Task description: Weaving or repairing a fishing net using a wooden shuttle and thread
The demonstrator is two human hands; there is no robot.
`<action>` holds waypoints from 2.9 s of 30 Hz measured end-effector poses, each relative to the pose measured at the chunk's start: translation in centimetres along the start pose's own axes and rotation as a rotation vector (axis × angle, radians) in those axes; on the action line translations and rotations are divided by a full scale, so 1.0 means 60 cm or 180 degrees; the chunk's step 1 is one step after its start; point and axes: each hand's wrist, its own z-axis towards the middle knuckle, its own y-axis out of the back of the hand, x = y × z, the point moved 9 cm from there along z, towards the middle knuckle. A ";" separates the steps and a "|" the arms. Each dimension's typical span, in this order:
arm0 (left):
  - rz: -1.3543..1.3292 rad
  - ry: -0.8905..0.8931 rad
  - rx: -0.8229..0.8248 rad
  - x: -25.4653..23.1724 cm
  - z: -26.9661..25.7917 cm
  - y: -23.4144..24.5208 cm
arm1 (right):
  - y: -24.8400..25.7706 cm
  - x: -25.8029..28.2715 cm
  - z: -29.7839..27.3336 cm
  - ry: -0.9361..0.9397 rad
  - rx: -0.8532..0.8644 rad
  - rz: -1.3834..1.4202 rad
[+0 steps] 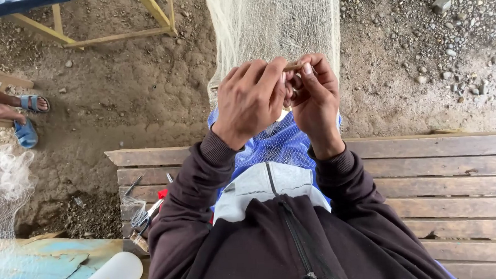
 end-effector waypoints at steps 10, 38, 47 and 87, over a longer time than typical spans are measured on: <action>0.0781 -0.0946 -0.0818 -0.084 -0.030 -0.023 | -0.003 -0.003 0.015 0.0245 0.0232 -0.0068; -0.0756 0.0243 0.0973 -0.132 -0.038 -0.024 | -0.042 -0.042 0.083 0.0928 0.0412 0.0030; -0.0875 0.0147 0.0916 -0.132 -0.050 -0.034 | -0.043 -0.057 0.105 0.1376 -0.0021 -0.0151; -0.2733 -0.0124 0.0812 -0.149 -0.151 -0.044 | -0.098 -0.004 0.042 0.1688 0.0956 -0.0518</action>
